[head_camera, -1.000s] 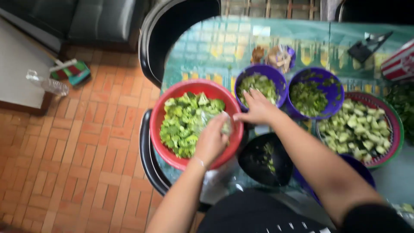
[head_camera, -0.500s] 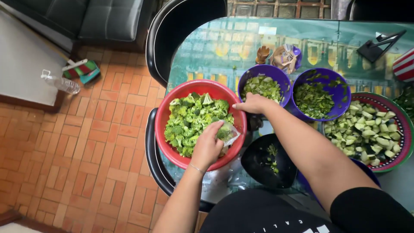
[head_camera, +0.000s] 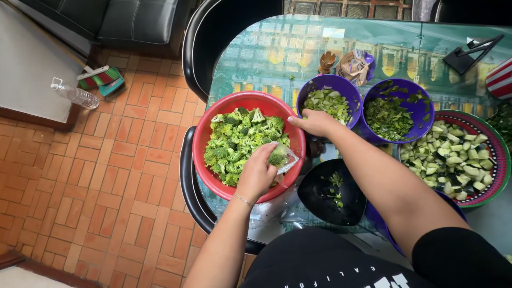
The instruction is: The person packs chopped vegetables into small clear plastic bags. They take broccoli from a red bowl, chopped zucchini from a patterned bowl, and leafy greens from purple bowls, placing them into bags and setting the filled bags on the table.
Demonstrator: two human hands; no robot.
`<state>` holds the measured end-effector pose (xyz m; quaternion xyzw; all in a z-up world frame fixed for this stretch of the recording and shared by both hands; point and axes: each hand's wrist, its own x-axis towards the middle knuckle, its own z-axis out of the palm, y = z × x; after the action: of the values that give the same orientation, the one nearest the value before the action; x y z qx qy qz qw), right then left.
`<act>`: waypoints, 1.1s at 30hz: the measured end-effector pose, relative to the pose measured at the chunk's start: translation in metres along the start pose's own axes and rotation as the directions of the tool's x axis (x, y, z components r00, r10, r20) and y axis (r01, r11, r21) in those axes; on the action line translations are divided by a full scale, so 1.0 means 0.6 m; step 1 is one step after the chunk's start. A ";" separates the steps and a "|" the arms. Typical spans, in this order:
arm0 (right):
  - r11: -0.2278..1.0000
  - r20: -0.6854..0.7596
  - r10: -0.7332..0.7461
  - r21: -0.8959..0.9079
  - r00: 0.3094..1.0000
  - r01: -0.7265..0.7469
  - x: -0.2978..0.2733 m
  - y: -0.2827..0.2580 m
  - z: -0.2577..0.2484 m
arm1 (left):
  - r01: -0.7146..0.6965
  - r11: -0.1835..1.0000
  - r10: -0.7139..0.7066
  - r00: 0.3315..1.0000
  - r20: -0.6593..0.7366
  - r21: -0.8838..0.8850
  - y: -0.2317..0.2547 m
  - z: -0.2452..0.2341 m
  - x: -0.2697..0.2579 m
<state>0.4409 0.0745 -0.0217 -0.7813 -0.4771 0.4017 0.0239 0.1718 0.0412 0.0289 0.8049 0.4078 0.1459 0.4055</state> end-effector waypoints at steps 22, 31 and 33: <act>-0.357 -0.085 0.250 0.918 0.965 0.173 -0.099 -0.054 -0.036 | 0.073 0.984 -0.071 0.997 0.021 -0.162 0.012 0.069 0.063; -0.346 -0.382 0.282 0.815 0.880 0.465 -0.117 -0.094 0.110 | 0.122 0.954 -0.130 0.991 -0.012 -0.274 0.061 0.046 0.059; -0.289 -0.442 0.286 0.806 0.850 0.516 -0.129 -0.099 0.113 | 0.126 0.948 -0.135 0.991 -0.010 -0.293 0.062 0.047 0.054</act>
<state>0.3365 0.0245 0.0043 -0.4533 -0.0154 0.3972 0.7978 0.2278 0.0389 0.0368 0.7053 0.4403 0.1892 0.5224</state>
